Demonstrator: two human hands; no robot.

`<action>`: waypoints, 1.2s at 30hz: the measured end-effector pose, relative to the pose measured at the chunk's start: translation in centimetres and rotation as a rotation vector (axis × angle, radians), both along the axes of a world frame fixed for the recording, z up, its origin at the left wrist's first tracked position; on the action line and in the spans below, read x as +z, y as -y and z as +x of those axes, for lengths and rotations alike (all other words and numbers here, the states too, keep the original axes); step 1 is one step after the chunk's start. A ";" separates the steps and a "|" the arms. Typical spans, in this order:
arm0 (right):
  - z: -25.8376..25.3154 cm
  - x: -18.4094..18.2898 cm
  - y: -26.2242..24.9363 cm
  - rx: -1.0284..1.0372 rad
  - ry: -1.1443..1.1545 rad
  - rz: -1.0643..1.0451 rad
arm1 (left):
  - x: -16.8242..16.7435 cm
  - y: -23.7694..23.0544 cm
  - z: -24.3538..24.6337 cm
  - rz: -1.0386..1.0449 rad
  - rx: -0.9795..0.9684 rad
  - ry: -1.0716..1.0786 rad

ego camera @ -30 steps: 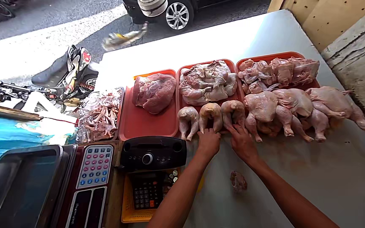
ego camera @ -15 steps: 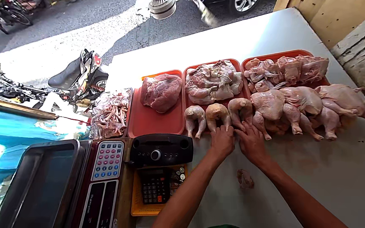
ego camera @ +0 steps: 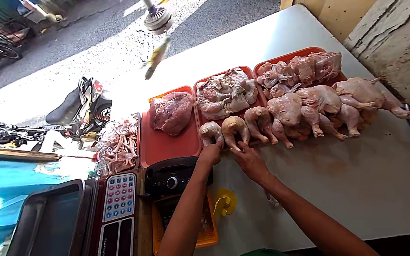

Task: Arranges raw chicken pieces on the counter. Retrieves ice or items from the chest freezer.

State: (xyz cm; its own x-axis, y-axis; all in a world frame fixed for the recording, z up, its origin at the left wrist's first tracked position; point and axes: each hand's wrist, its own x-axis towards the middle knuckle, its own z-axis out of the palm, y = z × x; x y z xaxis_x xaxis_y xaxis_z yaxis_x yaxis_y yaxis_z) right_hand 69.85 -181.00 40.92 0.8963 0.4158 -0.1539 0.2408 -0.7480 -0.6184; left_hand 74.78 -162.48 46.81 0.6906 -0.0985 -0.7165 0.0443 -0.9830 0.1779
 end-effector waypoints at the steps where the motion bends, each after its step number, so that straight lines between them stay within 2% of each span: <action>1: 0.7 -0.4 -0.6 0.001 -0.015 -0.034 | -0.1 -0.1 -0.1 -0.014 -0.015 0.030; 5: 2.1 -1.9 -2.0 -0.104 0.065 -0.024 | -0.5 0.6 -1.1 0.013 -0.018 0.094; 10: 2.0 -1.7 -2.8 -0.167 -0.014 -0.014 | -0.5 2.5 -2.3 0.135 -0.083 0.086; 13: 1.4 -0.9 -1.1 -0.069 -0.112 0.035 | 0.0 3.1 -3.1 0.208 -0.148 0.083; 15: -0.6 0.0 1.5 -0.080 -0.040 0.173 | 0.3 3.5 -3.8 0.224 -0.149 0.078; 17: -3.6 1.0 5.1 -0.165 0.070 0.319 | 0.9 4.0 -4.6 0.239 -0.154 0.095; 20: -8.5 1.9 12.9 -0.318 0.095 0.385 | 2.3 5.0 -5.8 0.237 -0.205 0.150; 24: -16.6 1.5 24.5 -0.676 0.121 0.212 | 4.5 7.4 -7.6 0.160 -0.426 0.162; 27: -24.0 1.5 30.4 -0.935 0.081 0.051 | 7.0 10.1 -9.7 0.052 -0.633 0.147; 30: -31.6 3.4 32.5 -1.092 -0.125 -0.050 | 9.7 13.2 -12.2 -0.090 -0.770 0.145; 32: -37.0 3.7 32.4 -1.207 -0.287 -0.050 | 10.8 14.2 -14.0 -0.279 -0.824 0.221; 34: -42.4 3.0 32.1 -1.319 -0.398 -0.025 | 10.6 14.7 -15.8 -0.534 -0.818 0.372; 36: -47.2 2.2 31.4 -1.429 -0.493 -0.013 | 9.8 14.7 -18.5 -0.729 -0.793 0.376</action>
State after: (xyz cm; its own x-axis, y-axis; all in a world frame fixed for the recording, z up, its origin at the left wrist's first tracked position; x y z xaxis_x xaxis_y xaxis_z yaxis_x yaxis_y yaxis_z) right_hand 22.69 -212.39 43.13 0.3931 -0.7387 -0.5475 -0.8957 -0.1731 -0.4096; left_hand 56.32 -177.13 56.61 0.4067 -0.9108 -0.0710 -0.7199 -0.3674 0.5889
